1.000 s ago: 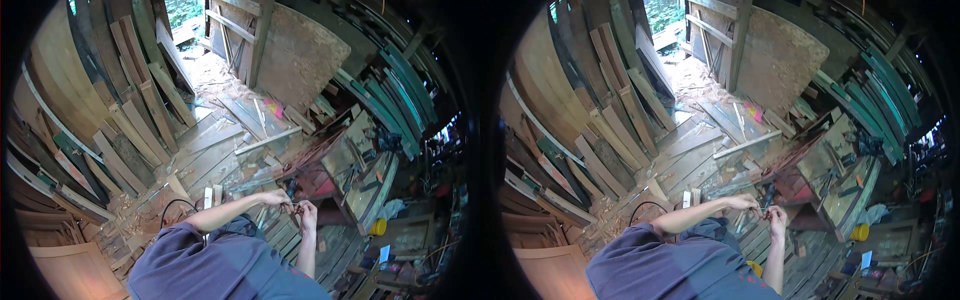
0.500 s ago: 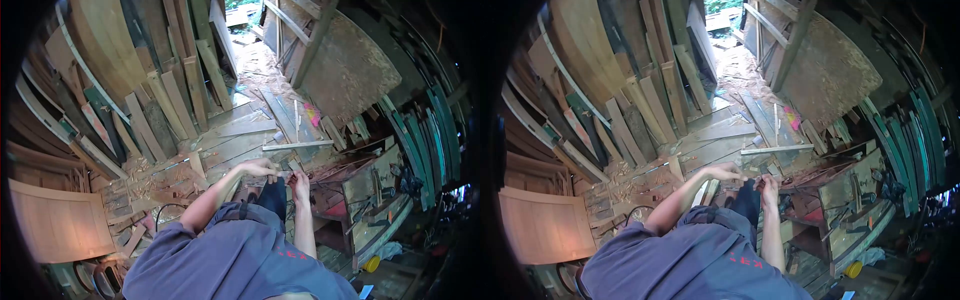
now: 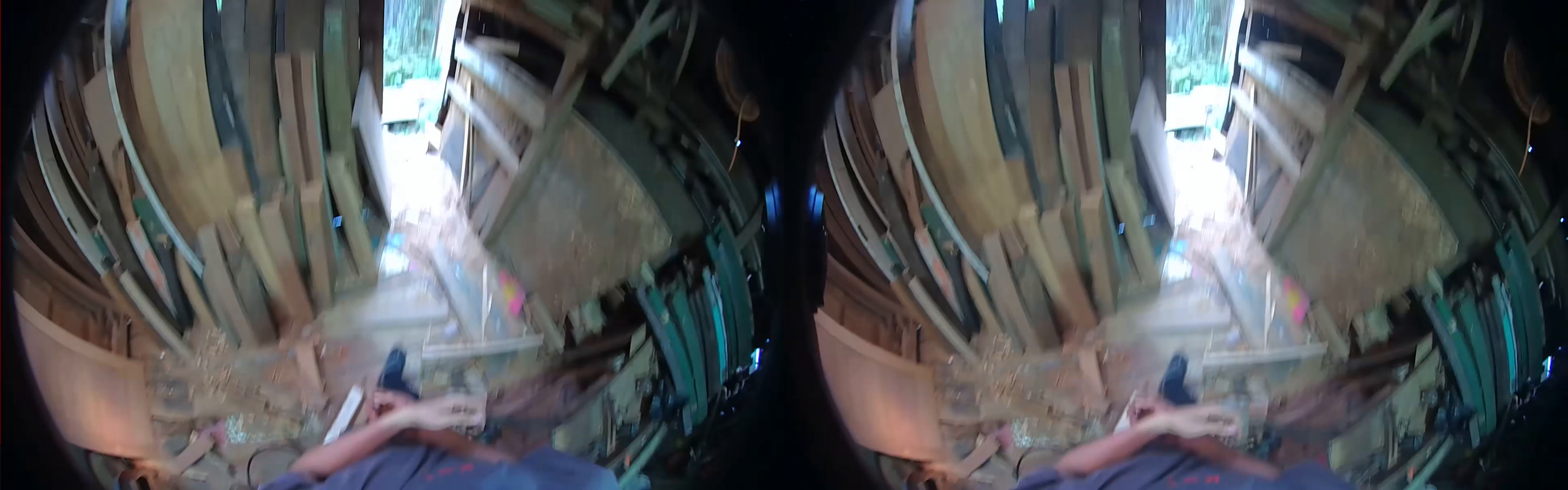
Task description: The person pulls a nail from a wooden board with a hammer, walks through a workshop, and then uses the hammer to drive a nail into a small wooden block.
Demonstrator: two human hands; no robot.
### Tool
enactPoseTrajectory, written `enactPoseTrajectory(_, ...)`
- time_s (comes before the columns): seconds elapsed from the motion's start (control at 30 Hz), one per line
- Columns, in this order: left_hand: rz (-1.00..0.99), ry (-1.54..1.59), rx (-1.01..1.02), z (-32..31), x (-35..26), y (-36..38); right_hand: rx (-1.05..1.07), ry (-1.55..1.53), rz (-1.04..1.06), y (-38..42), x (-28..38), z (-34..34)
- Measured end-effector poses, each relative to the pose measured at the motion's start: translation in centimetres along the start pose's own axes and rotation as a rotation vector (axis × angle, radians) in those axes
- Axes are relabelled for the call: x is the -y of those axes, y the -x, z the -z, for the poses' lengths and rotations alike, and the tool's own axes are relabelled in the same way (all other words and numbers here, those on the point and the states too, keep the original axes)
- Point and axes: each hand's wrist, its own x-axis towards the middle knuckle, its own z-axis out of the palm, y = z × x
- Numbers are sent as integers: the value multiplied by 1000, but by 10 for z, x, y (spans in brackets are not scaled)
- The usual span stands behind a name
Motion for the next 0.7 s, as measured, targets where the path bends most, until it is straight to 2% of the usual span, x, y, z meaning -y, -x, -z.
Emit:
enactPoseTrajectory(0.03,24,32,130,26,14,-13,86,-185,33,-5,9,22)
enactPoseTrajectory(0.1,127,-14,94,64,18,-39,-78,-524,-6,-14,16,71)
enactPoseTrajectory(0.17,138,183,179,98,36,-71,45,-457,92,-23,81,83)
enactPoseTrajectory(0.2,43,181,307,116,42,-91,113,-426,144,-28,114,86)
enactPoseTrajectory(0.3,274,-203,304,175,23,-113,54,-219,123,-29,212,89)
enactPoseTrajectory(0.33,210,-121,276,189,19,-115,6,-325,115,-30,233,82)
enactPoseTrajectory(0.43,0,160,173,220,5,-126,53,-292,21,-58,255,107)
enactPoseTrajectory(0.57,-75,181,48,259,-17,-135,123,-325,-89,-89,275,131)
enactPoseTrajectory(0.7,-84,218,-39,302,-3,-154,180,-304,-193,-105,315,150)
